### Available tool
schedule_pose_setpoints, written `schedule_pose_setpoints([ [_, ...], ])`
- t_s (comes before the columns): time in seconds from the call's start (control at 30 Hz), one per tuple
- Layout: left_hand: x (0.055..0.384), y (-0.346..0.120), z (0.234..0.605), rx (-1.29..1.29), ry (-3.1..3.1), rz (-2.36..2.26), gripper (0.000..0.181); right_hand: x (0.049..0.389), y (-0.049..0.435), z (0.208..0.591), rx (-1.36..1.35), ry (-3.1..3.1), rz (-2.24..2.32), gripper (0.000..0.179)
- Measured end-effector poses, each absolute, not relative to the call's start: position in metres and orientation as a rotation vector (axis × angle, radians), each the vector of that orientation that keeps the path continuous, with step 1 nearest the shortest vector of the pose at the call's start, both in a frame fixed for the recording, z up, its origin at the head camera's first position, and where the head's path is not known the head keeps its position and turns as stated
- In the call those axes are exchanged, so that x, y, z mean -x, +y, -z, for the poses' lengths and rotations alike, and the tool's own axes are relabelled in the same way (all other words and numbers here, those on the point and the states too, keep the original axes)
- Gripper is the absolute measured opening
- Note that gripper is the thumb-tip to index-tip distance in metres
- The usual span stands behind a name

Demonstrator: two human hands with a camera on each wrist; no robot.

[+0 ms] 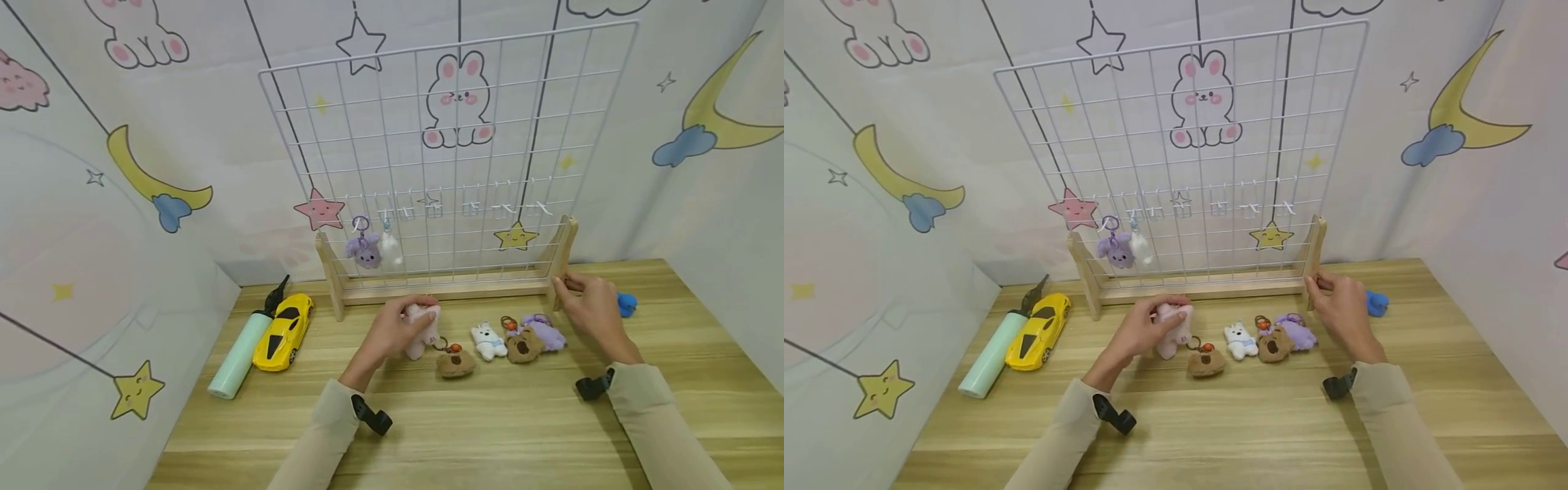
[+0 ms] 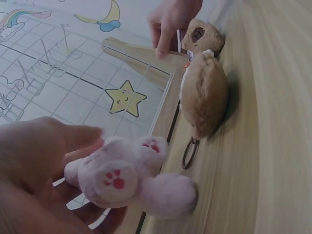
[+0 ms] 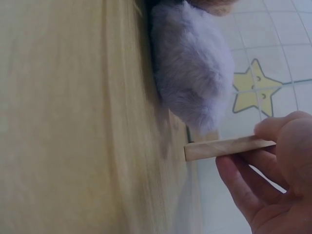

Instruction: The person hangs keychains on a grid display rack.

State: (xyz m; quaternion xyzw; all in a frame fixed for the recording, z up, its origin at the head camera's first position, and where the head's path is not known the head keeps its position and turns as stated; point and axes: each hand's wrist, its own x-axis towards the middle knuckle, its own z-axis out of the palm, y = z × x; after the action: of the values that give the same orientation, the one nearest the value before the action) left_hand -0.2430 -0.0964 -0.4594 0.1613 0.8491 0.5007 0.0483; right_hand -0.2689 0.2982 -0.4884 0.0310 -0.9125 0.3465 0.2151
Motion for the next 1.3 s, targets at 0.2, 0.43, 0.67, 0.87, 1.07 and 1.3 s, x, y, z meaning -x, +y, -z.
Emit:
schedule_pose_setpoints([
  [0.2, 0.246, -0.096, 0.455, -0.539, 2.639, -1.691, 0.02, 0.268, 0.299, 0.487, -0.088, -2.543, -0.952, 0.045],
  [0.43, 0.245, -0.092, 0.447, -0.566, 2.449, -1.985, 0.01, 0.267, 0.299, 0.486, -0.09, -2.558, -0.967, 0.048],
  [0.67, 0.24, -0.084, 0.428, -0.561, 2.351, -2.227, 0.029, 0.268, 0.299, 0.483, -0.093, -2.552, -0.977, 0.049],
  [0.87, 0.236, -0.079, 0.404, -0.522, 2.27, -2.432, 0.023, 0.269, 0.299, 0.483, -0.092, -2.562, -0.981, 0.05],
  [1.07, 0.246, -0.072, 0.383, -0.443, 2.2, -2.657, 0.023, 0.268, 0.299, 0.484, -0.074, -2.571, -0.986, 0.052],
  [1.3, 0.254, -0.063, 0.374, -0.381, 2.161, -2.807, 0.021, 0.265, 0.297, 0.487, -0.059, -2.56, -1.0, 0.053],
])
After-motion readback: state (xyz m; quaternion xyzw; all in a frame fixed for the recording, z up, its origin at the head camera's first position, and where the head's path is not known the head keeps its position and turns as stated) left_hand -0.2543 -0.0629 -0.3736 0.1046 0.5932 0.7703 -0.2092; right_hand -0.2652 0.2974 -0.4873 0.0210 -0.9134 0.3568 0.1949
